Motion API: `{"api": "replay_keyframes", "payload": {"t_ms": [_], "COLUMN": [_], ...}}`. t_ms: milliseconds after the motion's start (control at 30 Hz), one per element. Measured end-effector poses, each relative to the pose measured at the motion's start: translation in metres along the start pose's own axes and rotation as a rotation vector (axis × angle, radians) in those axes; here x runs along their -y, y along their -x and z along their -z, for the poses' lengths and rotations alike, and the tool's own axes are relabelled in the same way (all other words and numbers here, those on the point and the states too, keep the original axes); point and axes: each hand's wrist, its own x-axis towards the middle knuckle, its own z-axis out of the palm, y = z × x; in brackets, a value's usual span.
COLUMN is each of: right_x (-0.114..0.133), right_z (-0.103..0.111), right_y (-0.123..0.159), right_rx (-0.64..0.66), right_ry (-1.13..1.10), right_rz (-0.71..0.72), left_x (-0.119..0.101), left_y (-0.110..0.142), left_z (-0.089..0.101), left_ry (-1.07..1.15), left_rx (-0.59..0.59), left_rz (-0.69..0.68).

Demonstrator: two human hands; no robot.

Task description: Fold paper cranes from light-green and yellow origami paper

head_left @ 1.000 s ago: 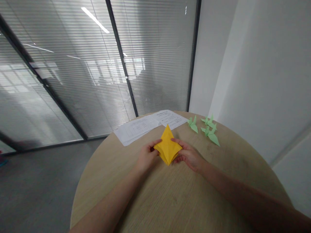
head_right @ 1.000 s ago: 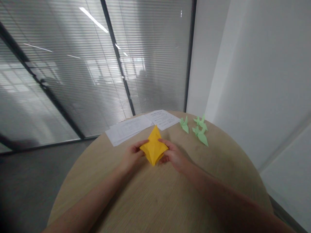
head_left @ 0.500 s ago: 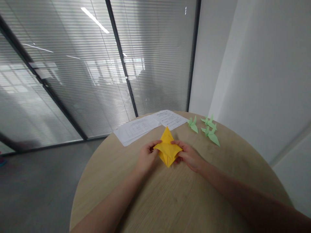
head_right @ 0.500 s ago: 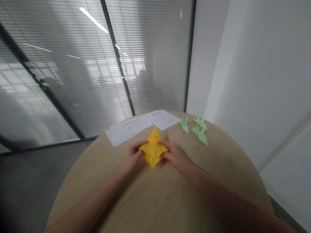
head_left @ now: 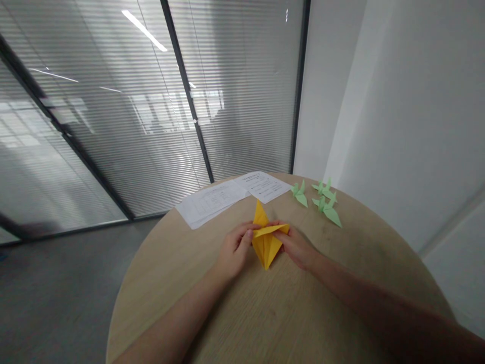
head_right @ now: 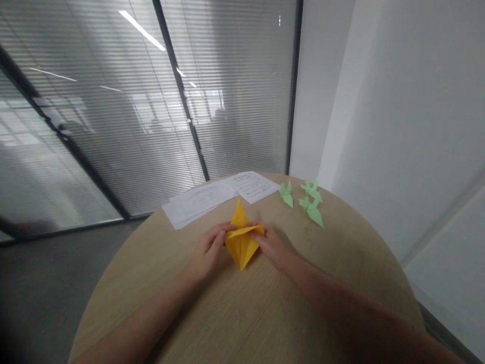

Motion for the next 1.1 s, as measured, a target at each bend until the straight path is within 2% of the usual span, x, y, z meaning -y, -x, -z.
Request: {"api": "replay_keyframes", "payload": {"t_ms": [433,600,833,1000,1100], "right_x": [0.011,0.012,0.008,0.01,0.008], "right_z": [-0.009,-0.009,-0.007,-0.005,-0.005], "right_y": [0.008,0.01,0.013,0.013,0.012], "right_rx": [-0.021,0.006,0.07,0.097,0.111], "right_ry": [0.195,0.212,0.141,0.157,0.159], "right_rz": [0.126,0.087,0.116,0.058,0.051], "left_x": [-0.007,-0.011,0.002,0.004,0.004], "left_y": [0.002,0.002,-0.001,-0.004,-0.005], "left_z": [-0.005,-0.005,-0.01,-0.009,-0.009], "left_ry": [-0.086,-0.107,-0.004,0.075,0.246], "left_rx": [0.024,0.007,-0.128,-0.146,-0.127], "left_rz": [0.005,0.025,0.176,0.308,0.394]}}
